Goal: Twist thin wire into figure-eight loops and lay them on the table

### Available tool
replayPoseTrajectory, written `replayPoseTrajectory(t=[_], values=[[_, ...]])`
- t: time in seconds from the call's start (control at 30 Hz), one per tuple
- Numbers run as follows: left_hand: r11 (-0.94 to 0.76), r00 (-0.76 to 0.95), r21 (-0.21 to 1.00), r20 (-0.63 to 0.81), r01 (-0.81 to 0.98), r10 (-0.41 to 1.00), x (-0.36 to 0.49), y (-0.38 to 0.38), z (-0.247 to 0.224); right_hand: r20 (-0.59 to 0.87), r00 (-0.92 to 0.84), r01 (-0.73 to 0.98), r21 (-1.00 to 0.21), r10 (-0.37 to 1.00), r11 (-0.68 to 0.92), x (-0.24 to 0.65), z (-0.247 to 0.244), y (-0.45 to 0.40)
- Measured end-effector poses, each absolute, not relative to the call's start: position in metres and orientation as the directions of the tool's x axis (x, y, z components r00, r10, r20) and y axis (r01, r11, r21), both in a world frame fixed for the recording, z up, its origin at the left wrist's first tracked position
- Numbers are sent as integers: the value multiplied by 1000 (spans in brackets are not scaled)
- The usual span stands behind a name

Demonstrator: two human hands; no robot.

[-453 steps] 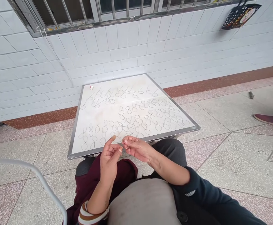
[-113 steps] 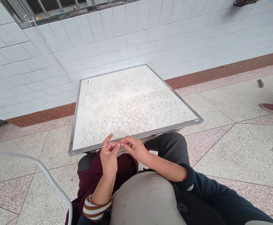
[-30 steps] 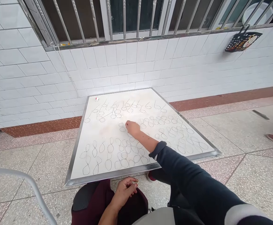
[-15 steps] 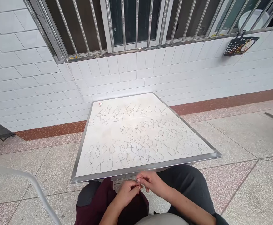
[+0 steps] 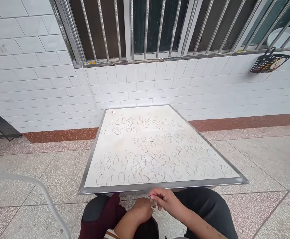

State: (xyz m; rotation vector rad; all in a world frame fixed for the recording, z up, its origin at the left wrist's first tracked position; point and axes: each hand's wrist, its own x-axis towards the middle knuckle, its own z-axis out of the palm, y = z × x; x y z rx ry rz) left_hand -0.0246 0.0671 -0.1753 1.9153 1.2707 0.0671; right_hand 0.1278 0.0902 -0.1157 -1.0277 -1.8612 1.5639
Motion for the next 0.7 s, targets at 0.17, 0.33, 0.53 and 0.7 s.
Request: replayPoseTrajectory(t=[0.17, 0.33, 0.53, 0.7], values=[[-179, 470, 686, -264, 706, 842, -24, 67, -181, -30, -570, 275, -949, 821, 157, 106, -95, 138], [-238, 491, 745, -137, 624, 860, -20, 69, -180, 57, -414, 451, -854, 909, 259, 76, -69, 226], [-276, 507, 796, -45, 539, 861, -19, 73, -184, 83, -291, 666, -698, 953, 264, 46, -56, 328], [-235, 541, 834, -88, 500, 837, -15, 77, -193, 75, -264, 779, -571, 962, 259, 22, -69, 389]])
